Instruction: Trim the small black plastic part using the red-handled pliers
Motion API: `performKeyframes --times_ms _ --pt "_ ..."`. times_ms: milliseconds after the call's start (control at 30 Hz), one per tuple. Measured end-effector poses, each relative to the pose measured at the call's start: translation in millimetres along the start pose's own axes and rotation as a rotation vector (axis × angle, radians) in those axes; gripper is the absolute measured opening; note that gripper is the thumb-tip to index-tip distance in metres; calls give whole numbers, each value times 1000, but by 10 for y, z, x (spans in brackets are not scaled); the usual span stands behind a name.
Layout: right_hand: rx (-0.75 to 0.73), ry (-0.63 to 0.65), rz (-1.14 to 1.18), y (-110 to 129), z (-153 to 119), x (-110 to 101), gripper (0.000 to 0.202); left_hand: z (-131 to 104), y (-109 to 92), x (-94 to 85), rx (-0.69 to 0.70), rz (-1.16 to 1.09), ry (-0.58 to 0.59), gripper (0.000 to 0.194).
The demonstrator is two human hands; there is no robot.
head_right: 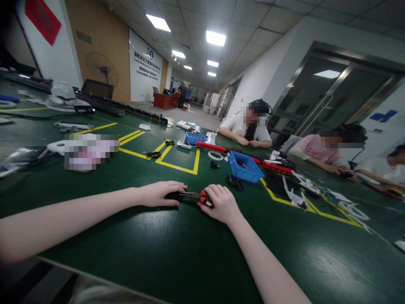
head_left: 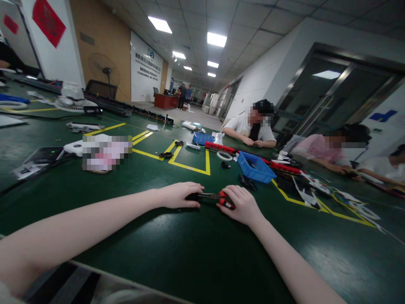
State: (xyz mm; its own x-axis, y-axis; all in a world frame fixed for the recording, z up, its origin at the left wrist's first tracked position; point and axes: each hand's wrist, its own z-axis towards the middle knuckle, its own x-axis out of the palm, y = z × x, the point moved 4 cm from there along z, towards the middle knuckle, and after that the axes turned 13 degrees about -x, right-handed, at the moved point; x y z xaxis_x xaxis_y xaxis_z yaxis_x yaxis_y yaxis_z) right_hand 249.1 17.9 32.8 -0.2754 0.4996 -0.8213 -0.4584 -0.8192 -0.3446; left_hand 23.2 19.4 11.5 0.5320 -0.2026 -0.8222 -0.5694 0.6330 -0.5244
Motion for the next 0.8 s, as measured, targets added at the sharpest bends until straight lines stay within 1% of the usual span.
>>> performKeyframes --times_ms 100,233,367,667,800 --pt "-30 -22 -13 16 1 -16 32 0 -5 -5 8 -8 1 40" --pt "-47 -15 -26 29 3 -31 32 2 -5 -7 6 1 22 40" --pt "-54 -23 -40 32 3 -37 33 1 -10 -15 4 -19 18 39" --pt "-28 -29 -23 33 15 -56 36 4 -47 -32 9 -41 5 35" --pt "-8 -48 3 17 3 -45 35 7 -53 -30 1 -29 5 38"
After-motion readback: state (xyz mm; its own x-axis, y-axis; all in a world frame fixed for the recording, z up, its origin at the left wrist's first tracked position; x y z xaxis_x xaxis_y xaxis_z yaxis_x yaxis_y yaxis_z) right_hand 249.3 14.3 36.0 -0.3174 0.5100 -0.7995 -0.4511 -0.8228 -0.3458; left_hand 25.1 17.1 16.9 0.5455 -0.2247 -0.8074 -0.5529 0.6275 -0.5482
